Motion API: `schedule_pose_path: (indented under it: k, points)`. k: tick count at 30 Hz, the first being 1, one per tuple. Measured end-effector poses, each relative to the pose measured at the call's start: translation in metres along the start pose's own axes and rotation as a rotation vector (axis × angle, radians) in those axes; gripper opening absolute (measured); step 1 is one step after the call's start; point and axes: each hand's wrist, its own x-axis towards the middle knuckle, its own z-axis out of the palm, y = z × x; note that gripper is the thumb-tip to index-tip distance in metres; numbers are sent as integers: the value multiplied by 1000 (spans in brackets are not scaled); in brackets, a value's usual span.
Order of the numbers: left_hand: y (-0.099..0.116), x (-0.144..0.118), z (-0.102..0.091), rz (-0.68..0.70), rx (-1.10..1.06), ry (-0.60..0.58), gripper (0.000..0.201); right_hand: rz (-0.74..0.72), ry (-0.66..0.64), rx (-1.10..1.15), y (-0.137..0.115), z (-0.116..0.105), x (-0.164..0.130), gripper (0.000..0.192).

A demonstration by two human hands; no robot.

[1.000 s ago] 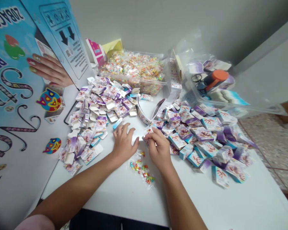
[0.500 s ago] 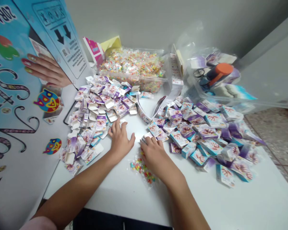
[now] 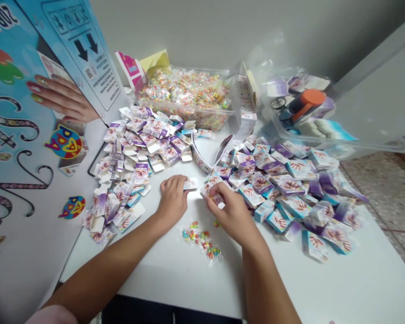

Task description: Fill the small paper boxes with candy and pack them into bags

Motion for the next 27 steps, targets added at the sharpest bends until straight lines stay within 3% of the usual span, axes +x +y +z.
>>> schedule_pose_path:
  k: [4,6,9,12,18,27]
  points:
    - [0,2,2,22,-457,32,27,100,183,387,5,8,5,39]
    - [1,2,4,-55,-716,-29,26,87,233,492,5,11,7,38]
    - [2,4,8,-270,-1017,-203,30,87,385,463,2,17,8,24]
    - [3,6,5,-388,-1149,-261,31,97,530,342,2,24,7,22]
    - [9,4,-13,-241,-1179,-370,30,-63,456,98,9,32,8,26]
    - [14,5,-10,-211,-1093,-284,40,-178,138,4,10,14,11,26]
